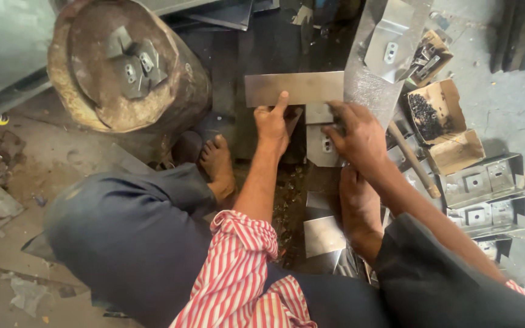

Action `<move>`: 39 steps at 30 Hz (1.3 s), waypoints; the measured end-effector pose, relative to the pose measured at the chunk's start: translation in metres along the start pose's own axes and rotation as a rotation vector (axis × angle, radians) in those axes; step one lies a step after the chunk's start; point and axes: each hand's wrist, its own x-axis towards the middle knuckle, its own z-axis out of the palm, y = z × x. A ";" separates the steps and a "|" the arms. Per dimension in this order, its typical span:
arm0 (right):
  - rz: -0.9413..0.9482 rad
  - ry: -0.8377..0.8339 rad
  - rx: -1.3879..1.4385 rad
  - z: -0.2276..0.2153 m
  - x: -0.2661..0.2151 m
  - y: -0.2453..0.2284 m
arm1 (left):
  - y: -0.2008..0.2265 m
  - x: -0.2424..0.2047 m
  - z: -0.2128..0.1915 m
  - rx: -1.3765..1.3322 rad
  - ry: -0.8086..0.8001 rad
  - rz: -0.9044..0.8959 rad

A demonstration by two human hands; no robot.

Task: The person sits on the floor and uses tin snips to cut rectangular metal sheets into smaller pieces. They repeatedly pick up sheets, position them, and cut along straight lines, placing the cut pieces into a nearby container.

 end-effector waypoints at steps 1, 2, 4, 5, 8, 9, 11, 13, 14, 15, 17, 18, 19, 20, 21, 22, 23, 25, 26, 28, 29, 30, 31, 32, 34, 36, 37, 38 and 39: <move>-0.002 0.008 0.005 0.003 -0.003 0.003 | 0.001 -0.001 0.000 -0.028 0.005 -0.009; -0.009 0.031 0.013 0.005 -0.005 0.008 | 0.002 -0.001 -0.001 -0.010 0.033 0.018; -0.026 0.081 0.017 0.005 -0.004 0.020 | 0.003 0.005 0.000 0.018 0.079 0.073; -0.021 0.085 -0.074 0.002 -0.001 0.029 | 0.002 0.007 0.000 0.007 0.067 0.097; 0.033 0.103 -0.257 -0.014 0.016 0.060 | -0.002 0.013 -0.006 -0.004 0.035 0.133; 0.080 0.114 -0.262 -0.019 0.023 0.071 | -0.003 0.012 -0.010 0.007 0.022 0.117; -0.064 0.252 -0.281 -0.033 0.036 0.094 | -0.006 0.011 -0.011 0.009 -0.014 0.067; -0.072 0.256 -0.286 -0.038 0.054 0.112 | -0.008 0.008 -0.007 -0.008 -0.060 0.002; -0.078 0.259 -0.288 -0.040 0.062 0.119 | -0.008 0.007 -0.003 -0.006 -0.058 -0.035; -0.075 0.256 -0.309 -0.041 0.068 0.123 | -0.010 0.004 0.000 -0.005 -0.050 -0.069; -0.068 0.249 -0.352 -0.039 0.076 0.126 | -0.013 -0.003 0.006 0.058 -0.058 -0.116; -0.067 0.254 -0.343 -0.038 0.079 0.126 | -0.017 -0.007 0.010 0.119 -0.073 -0.129; -0.063 0.260 -0.339 -0.038 0.080 0.125 | -0.022 -0.012 0.014 0.180 -0.091 -0.145; -0.059 0.266 -0.334 -0.039 0.080 0.124 | -0.028 -0.016 0.017 0.325 -0.122 -0.095; -0.040 0.272 -0.284 -0.042 0.078 0.122 | -0.034 -0.021 0.020 0.469 -0.157 -0.045; -0.020 0.277 -0.233 -0.045 0.076 0.120 | -0.040 -0.025 0.023 0.612 -0.192 0.007; -0.001 0.280 -0.185 -0.049 0.072 0.117 | -0.046 -0.029 0.027 0.698 -0.178 -0.024; 0.014 0.316 -0.100 -0.057 0.058 0.111 | -0.056 -0.037 0.033 0.866 -0.148 -0.085; 0.021 0.333 -0.057 -0.060 0.048 0.107 | -0.059 -0.040 0.035 0.858 -0.189 -0.074; 0.101 0.381 0.000 -0.060 0.025 0.101 | -0.059 -0.042 0.038 0.840 -0.266 -0.052; 0.141 0.407 0.028 -0.058 0.012 0.100 | -0.057 -0.042 0.038 0.855 -0.259 -0.064; 0.250 0.410 0.048 -0.054 -0.003 0.100 | -0.056 -0.043 0.039 0.870 -0.252 -0.076; 0.359 0.412 0.069 -0.049 -0.020 0.100 | -0.054 -0.044 0.038 0.886 -0.244 -0.089; 0.401 0.407 0.102 -0.044 -0.036 0.103 | -0.052 -0.045 0.036 0.834 -0.238 -0.056; 0.480 0.400 0.177 -0.030 -0.063 0.112 | -0.044 -0.045 0.031 0.736 -0.224 0.018; 0.514 0.420 0.363 -0.022 -0.086 0.127 | -0.038 -0.050 0.031 0.822 0.042 0.113; 0.575 0.416 0.400 -0.020 -0.091 0.136 | -0.025 -0.049 0.025 0.870 0.201 0.178; 0.637 0.408 0.437 -0.014 -0.096 0.141 | -0.011 -0.046 0.022 0.872 0.255 0.306; 0.646 0.411 0.386 -0.012 -0.107 0.144 | 0.007 -0.042 0.018 0.876 0.314 0.436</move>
